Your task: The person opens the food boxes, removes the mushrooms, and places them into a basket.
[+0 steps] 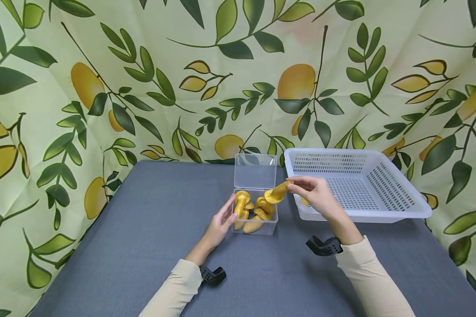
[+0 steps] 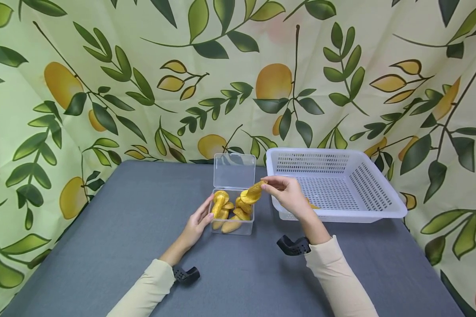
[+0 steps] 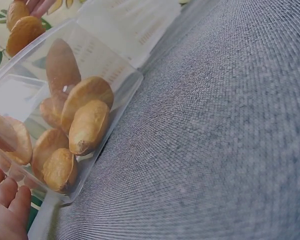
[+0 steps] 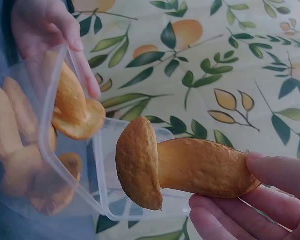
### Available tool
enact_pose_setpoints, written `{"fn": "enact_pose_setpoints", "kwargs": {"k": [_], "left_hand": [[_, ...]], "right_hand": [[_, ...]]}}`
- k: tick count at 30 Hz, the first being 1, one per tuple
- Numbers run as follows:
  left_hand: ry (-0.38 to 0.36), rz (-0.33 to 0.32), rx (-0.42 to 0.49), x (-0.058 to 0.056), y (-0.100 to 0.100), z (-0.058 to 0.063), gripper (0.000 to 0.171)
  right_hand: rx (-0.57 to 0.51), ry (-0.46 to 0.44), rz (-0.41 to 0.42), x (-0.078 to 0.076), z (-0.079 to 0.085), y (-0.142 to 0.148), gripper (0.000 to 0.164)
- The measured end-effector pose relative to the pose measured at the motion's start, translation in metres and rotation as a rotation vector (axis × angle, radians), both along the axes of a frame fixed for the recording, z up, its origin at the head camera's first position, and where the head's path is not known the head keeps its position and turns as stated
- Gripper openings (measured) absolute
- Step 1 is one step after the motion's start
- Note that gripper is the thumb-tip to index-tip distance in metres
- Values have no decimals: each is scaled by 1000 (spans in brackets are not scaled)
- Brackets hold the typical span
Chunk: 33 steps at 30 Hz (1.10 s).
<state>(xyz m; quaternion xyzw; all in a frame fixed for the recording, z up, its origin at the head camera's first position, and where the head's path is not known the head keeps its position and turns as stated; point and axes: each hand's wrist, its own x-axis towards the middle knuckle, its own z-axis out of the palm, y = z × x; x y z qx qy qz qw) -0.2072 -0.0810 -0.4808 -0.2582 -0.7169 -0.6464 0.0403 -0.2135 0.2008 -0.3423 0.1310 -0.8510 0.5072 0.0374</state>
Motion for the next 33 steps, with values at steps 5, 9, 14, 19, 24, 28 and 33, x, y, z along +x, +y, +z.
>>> {"fn": "enact_pose_setpoints", "kwargs": {"k": [5, 9, 14, 19, 24, 28, 33], "left_hand": [[-5, 0, 0, 0, -1, 0, 55], [-22, 0, 2, 0, -1, 0, 56], [-36, -5, 4, 0, -1, 1, 56], [-31, -12, 16, 0, -1, 2, 56], [-31, -16, 14, 0, 0, 2, 56], [-40, -16, 11, 0, -1, 1, 56], [-33, -13, 16, 1, -1, 3, 57]], "right_hand": [[-54, 6, -26, 3, 5, 13, 37], [-92, -1, -40, 4, 8, 22, 41], [-115, 9, -59, 3, 7, 34, 43], [-147, 46, -64, 3, 5, 46, 43], [-149, 49, -96, 4, 2, 61, 40], [-117, 35, -153, 5, -2, 71, 42], [-62, 0, -196, 4, -10, 78, 49]]}}
